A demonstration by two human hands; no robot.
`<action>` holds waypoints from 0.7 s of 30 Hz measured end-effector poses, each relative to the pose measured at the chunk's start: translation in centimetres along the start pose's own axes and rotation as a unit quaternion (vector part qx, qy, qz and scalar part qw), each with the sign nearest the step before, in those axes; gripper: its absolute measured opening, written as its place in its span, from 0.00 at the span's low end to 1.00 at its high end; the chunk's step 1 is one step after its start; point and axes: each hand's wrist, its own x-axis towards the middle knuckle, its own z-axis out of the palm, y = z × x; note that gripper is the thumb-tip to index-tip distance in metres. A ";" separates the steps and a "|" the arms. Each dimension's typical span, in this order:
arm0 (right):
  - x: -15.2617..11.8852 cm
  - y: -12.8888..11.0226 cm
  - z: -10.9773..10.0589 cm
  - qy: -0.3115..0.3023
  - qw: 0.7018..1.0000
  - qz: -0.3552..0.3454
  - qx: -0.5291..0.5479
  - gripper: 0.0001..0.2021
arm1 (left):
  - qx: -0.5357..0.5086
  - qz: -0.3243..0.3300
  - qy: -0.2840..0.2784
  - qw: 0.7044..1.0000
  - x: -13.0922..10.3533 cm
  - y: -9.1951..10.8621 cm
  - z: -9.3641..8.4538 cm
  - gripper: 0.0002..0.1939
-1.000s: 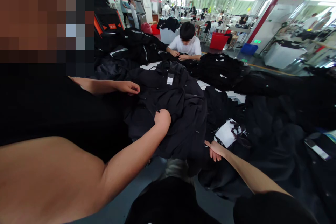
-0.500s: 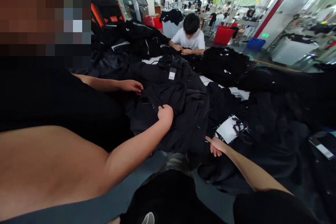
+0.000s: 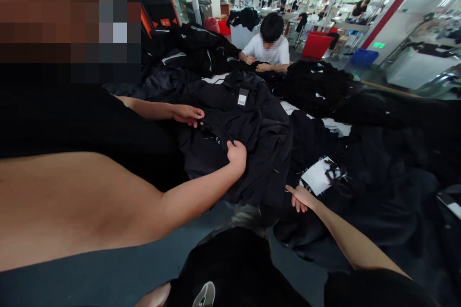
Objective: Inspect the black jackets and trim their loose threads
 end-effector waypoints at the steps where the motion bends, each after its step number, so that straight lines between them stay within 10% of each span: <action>1: -0.1 0.0 0.0 0.001 1.000 -0.006 0.005 0.38 | 0.011 -0.002 0.007 1.000 -0.1 0.0 0.1 0.28; 15: -0.2 2.7 -0.3 0.056 0.977 -0.119 0.167 0.29 | 0.054 0.000 0.032 0.998 -0.3 0.1 1.6 0.27; 21: -3.9 0.3 -2.9 0.124 0.890 -0.234 0.372 0.22 | 0.013 -0.025 0.030 0.999 -0.4 0.6 1.0 0.26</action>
